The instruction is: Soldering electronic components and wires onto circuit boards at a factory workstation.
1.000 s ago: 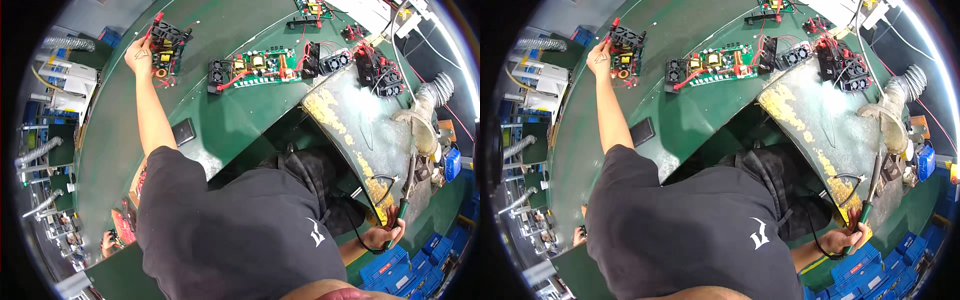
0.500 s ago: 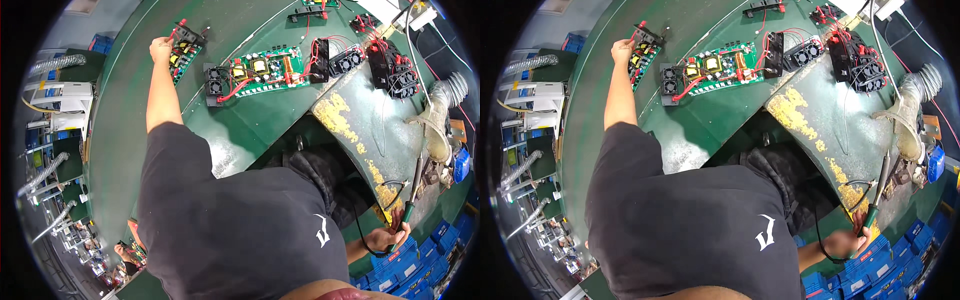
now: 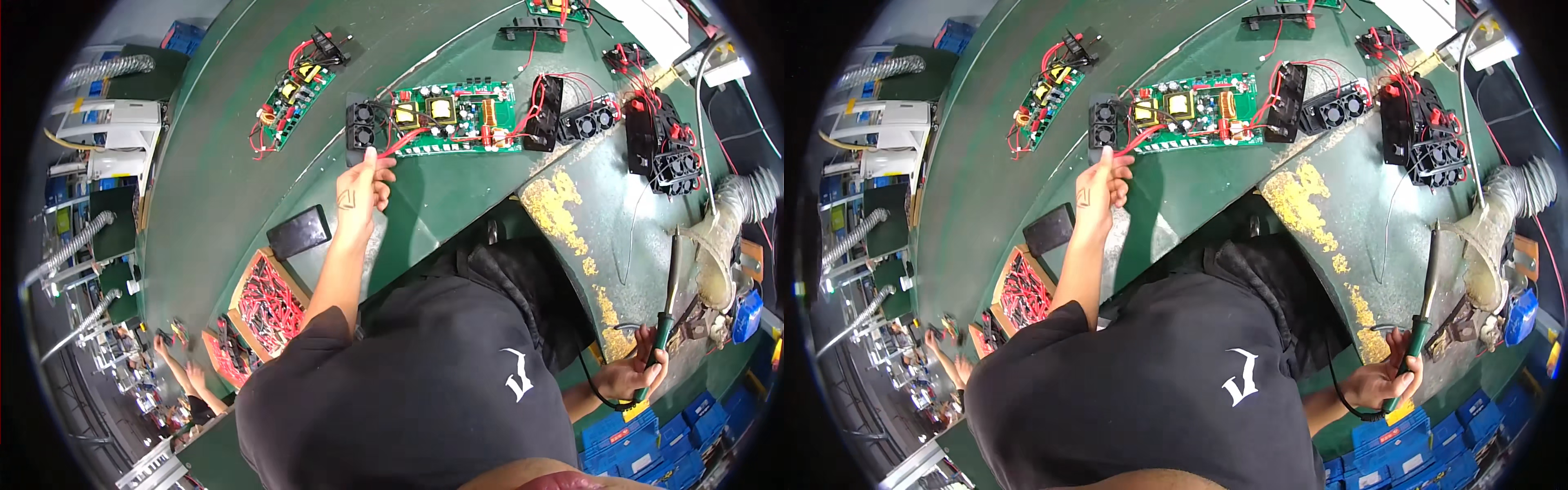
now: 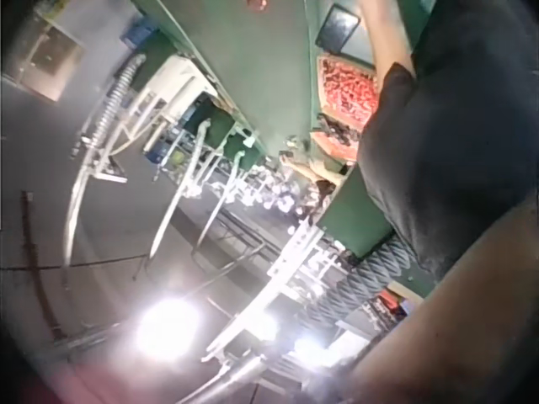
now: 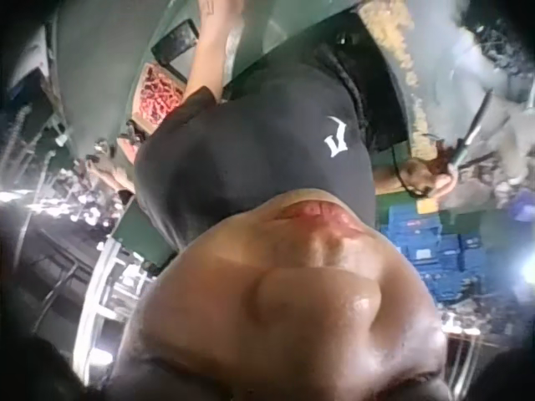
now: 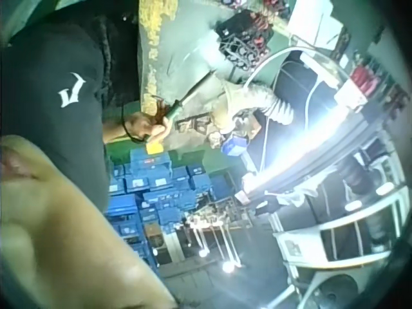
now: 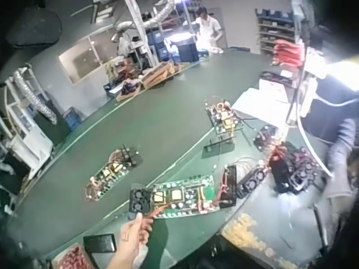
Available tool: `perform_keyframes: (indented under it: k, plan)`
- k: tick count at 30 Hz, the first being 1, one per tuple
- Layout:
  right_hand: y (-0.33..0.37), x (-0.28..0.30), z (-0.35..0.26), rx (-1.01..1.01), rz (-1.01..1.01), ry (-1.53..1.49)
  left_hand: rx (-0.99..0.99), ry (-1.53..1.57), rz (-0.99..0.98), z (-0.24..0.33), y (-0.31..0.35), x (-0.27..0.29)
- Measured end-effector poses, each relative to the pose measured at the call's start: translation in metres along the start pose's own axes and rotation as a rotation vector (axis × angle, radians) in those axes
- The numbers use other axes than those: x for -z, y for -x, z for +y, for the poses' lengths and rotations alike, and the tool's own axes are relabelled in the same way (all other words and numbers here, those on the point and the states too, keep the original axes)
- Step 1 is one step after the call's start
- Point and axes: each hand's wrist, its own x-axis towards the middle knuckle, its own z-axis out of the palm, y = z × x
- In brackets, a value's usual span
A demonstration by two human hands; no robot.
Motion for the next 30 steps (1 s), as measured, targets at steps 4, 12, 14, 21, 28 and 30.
perform_keyframes:
  k: [4, 12, 14, 21, 28, 30]
  plan:
    - [-0.003, -0.004, -0.01, 0.009, -0.033, 0.045, 0.173, 0.377, 0.072, -0.013, -0.011, -0.007]
    - [0.004, 0.022, -0.005, -0.019, -0.01, -0.014, 0.115, 0.38, 0.199, -0.009, -0.028, -0.013]
    - [0.007, 0.026, -0.004, -0.015, 0.023, 0.028, -0.033, 0.315, 0.228, 0.002, -0.033, -0.018]
    - [0.01, 0.048, 0.003, -0.051, 0.082, 0.024, -0.577, -0.259, 0.45, 0.035, -0.121, 0.001]
    - [0.023, 0.052, 0.001, -0.036, 0.133, 0.091, -0.647, -0.22, 0.394, 0.145, -0.229, 0.011]
    - [0.028, 0.048, -0.003, -0.004, 0.151, 0.106, -0.645, -0.472, 0.468, 0.156, -0.299, 0.012]
